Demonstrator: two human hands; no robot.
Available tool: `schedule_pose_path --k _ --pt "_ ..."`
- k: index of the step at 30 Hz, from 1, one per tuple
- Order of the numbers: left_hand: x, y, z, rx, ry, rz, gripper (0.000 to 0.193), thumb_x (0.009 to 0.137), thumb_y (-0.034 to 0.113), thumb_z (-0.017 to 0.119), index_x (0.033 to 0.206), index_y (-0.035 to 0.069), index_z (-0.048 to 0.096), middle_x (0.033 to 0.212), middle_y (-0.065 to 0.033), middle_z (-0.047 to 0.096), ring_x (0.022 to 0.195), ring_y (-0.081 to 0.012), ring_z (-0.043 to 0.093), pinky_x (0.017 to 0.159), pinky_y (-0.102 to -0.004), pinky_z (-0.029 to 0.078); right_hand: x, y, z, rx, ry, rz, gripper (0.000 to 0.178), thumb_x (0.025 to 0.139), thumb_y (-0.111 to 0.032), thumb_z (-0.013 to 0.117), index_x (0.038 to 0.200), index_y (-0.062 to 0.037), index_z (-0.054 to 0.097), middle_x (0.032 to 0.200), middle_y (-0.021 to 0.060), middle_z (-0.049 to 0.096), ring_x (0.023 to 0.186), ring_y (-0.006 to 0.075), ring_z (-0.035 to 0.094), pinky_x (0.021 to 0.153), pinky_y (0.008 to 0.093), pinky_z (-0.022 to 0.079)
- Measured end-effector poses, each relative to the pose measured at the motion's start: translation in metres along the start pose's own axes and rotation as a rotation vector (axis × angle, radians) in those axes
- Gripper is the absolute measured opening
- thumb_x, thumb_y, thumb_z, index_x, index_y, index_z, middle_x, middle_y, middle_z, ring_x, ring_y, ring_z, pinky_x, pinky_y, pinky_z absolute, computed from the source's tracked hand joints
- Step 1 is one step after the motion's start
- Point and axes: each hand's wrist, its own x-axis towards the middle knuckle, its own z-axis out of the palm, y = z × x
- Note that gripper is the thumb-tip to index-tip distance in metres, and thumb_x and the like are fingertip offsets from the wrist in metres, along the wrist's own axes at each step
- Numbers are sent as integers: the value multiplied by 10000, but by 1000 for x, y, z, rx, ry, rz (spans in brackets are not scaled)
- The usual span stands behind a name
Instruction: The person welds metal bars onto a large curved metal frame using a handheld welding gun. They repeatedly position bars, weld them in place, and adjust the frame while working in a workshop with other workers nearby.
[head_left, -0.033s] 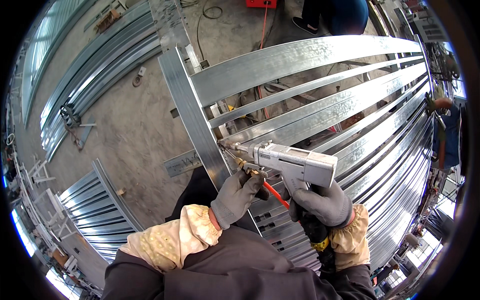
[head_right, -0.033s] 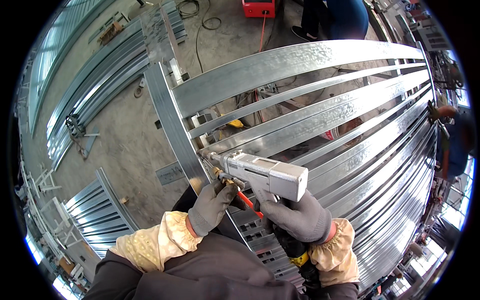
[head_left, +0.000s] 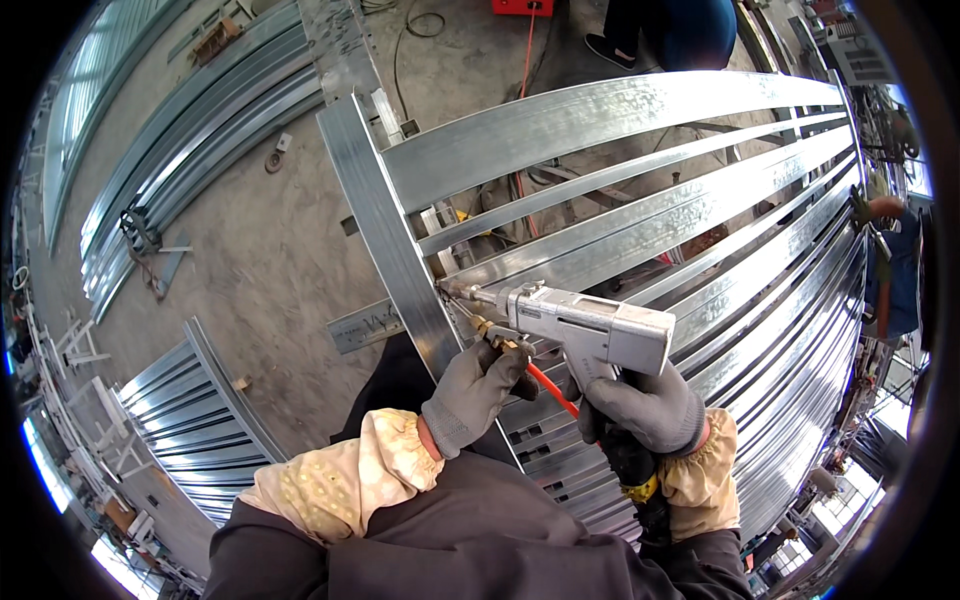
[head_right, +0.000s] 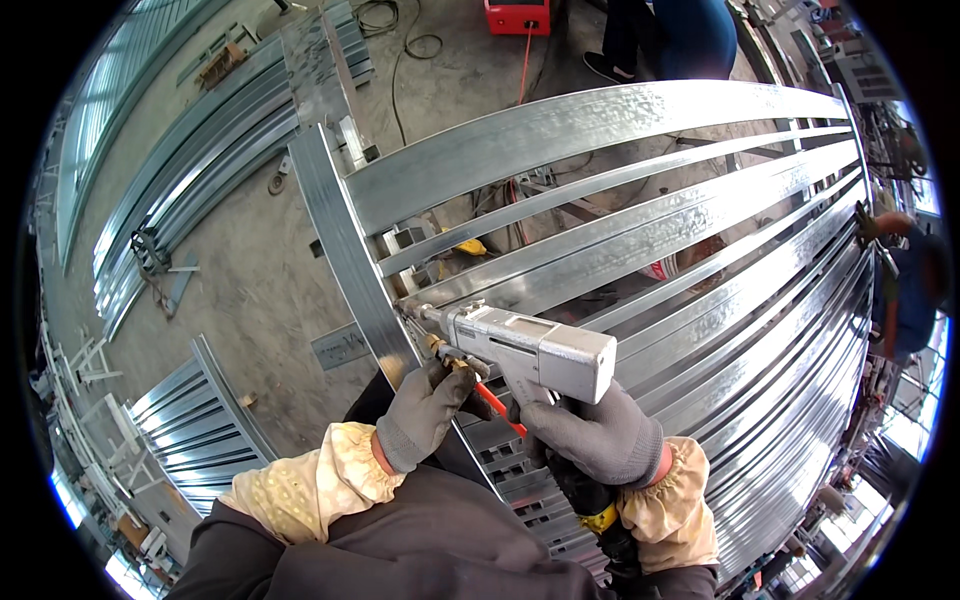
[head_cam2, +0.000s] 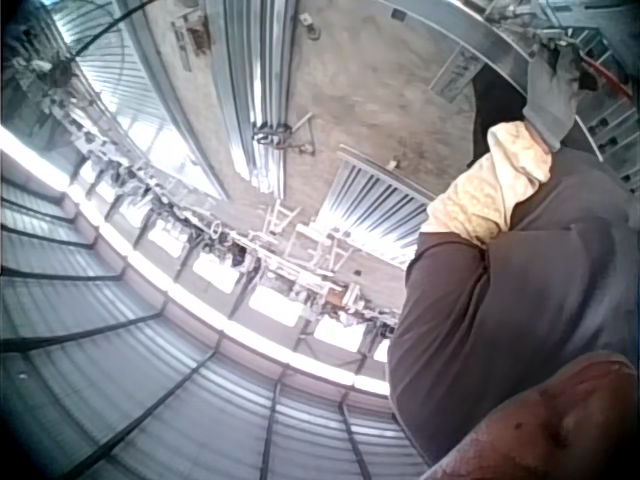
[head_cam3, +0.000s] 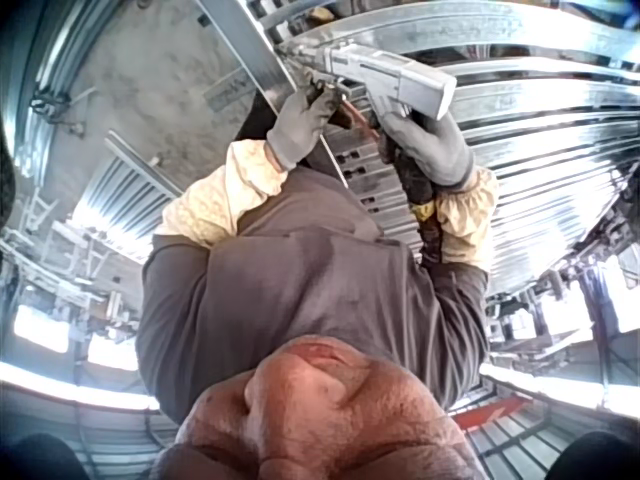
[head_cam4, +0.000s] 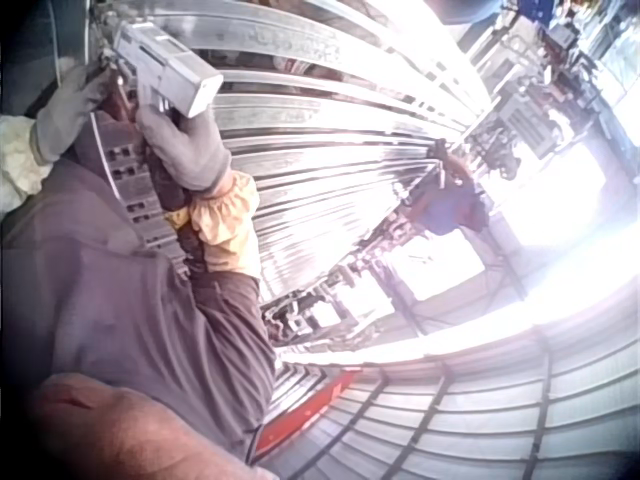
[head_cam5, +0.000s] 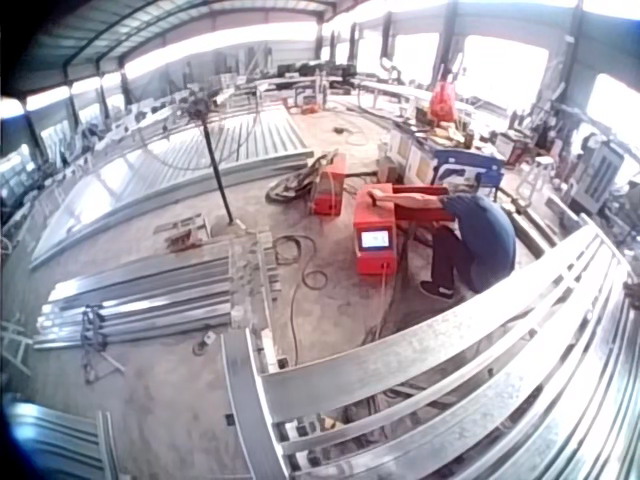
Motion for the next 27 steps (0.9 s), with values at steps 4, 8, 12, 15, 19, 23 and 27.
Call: schedule_pose_path --k 4,8,12,15,19,23,27 --pt "1 -4 -6 -9 -16 -12 275 1049 227 593 1178 -14 570 1026 -23 618 857 -92 596 765 -285 541 -2 -2 0 31 -16 23 462 934 -131 667 1337 39 521 991 86 639 730 145 649 635 302 541" --pt "1 -8 -7 -12 5 -4 300 1045 228 600 1205 -23 568 1069 -37 632 864 -96 602 775 -291 543 -3 -4 2 37 -28 41 455 937 -125 664 1333 41 514 982 91 639 732 153 655 633 306 543" --pt "0 -6 -6 11 -6 -16 327 1042 239 606 1222 -31 568 1074 -48 635 865 -105 610 776 -298 545 -4 -6 1 12 -52 37 459 944 -120 657 1343 43 497 965 91 636 732 158 656 630 308 543" --pt "0 -5 -4 13 -15 -11 344 1043 254 603 1226 -35 570 1069 -52 635 866 -109 614 770 -302 549 -4 -4 1 6 -56 12 468 949 -119 655 1354 41 486 957 90 633 731 158 656 628 309 542" --pt "-2 0 1 44 9 -32 367 1047 270 593 1242 -40 569 1069 -57 640 865 -112 617 764 -307 555 -5 -3 2 25 -47 19 471 951 -119 655 1360 40 483 960 88 631 730 155 654 623 307 540" --pt "-2 2 3 49 0 -23 383 1048 280 591 1254 -42 574 1074 -61 645 853 -109 616 761 -305 554 -5 -1 1 23 -53 15 475 951 -126 656 1362 37 485 966 82 628 729 149 650 621 301 540" --pt "-1 -1 0 51 -10 -16 402 1044 299 599 1259 -40 579 1068 -57 649 837 -101 610 749 -300 550 -6 -5 1 -16 -48 17 479 951 -150 661 1360 35 492 971 78 630 727 142 645 624 296 543"
